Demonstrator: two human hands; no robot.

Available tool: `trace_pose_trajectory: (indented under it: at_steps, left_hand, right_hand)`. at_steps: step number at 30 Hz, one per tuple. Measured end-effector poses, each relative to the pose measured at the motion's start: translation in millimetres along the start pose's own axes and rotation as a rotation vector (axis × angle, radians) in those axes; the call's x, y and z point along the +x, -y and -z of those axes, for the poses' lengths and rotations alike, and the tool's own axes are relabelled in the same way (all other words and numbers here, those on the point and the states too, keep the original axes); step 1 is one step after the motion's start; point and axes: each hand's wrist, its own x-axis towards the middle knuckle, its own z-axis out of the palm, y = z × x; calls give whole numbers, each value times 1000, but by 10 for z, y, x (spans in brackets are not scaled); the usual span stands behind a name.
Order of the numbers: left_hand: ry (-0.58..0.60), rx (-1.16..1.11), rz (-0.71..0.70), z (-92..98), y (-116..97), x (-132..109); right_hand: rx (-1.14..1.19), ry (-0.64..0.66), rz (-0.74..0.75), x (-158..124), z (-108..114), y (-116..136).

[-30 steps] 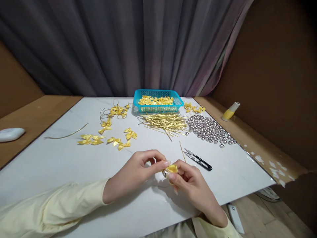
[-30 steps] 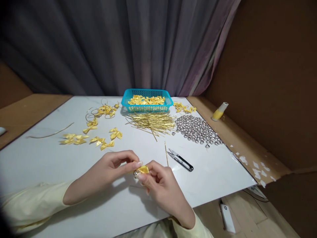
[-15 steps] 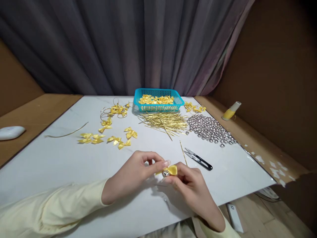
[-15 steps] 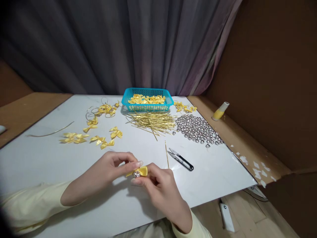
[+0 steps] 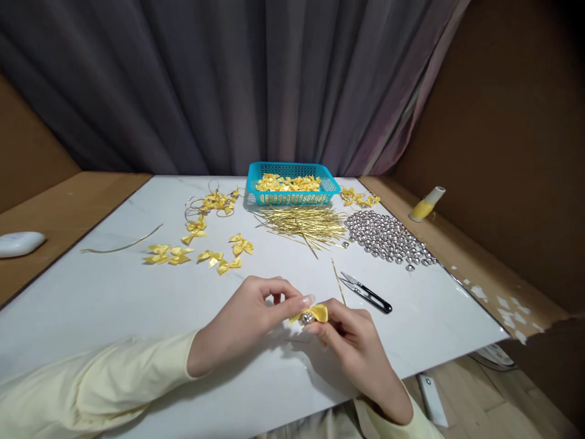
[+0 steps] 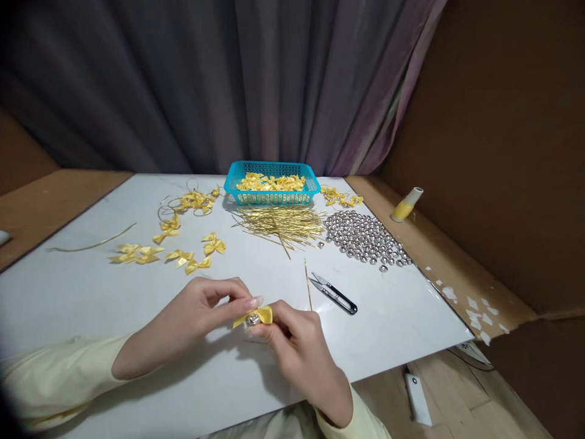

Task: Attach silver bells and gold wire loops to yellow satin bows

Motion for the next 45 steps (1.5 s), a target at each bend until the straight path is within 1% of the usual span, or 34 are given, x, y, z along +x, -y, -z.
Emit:
trace_pose_trajectory:
  at_steps: [5, 15, 17, 20, 21, 23, 25, 27, 30, 33, 37, 42, 45]
  left_hand:
    - [-15, 38, -48, 7, 7, 12]
    - [29, 66, -95, 25, 34, 42]
    - [66, 49, -94, 43, 54, 89]
    - [147, 2, -84, 73, 164, 187]
    - [146, -1, -94, 85, 220, 212]
    - [60, 59, -123, 112, 342, 226]
    - [-36, 198, -154, 152, 455, 169]
    - [-66, 326, -186, 202, 551, 43]
    - [-63, 553, -279, 282, 686, -197]
    - [-4, 726, -381, 344, 825, -366]
    - [46, 766, -395, 394, 924, -408]
    - [99, 771, -376, 416, 896, -429]
    - [115, 759, -391, 420, 880, -469]
  right_hand:
    - [6, -3, -31, 14, 4, -1]
    - [-40, -6, -32, 20, 0, -17]
    - [-66, -18, -40, 35, 3, -28]
    - [-136, -17, -83, 63, 8, -64]
    - [-164, -6, -100, 71, 8, -83]
    - [-207, 27, -125, 85, -1, -126]
    - [-236, 55, -136, 95, -18, -170]
    - [-263, 61, -129, 99, -39, -205]
    - [-300, 47, -108, 91, -67, -230]
    - [-298, 44, -99, 75, -90, -233]
    - [-289, 37, -80, 61, -122, -232]
    - [-298, 56, -97, 32, -170, -255]
    - [-309, 49, -85, -10, -205, -322]
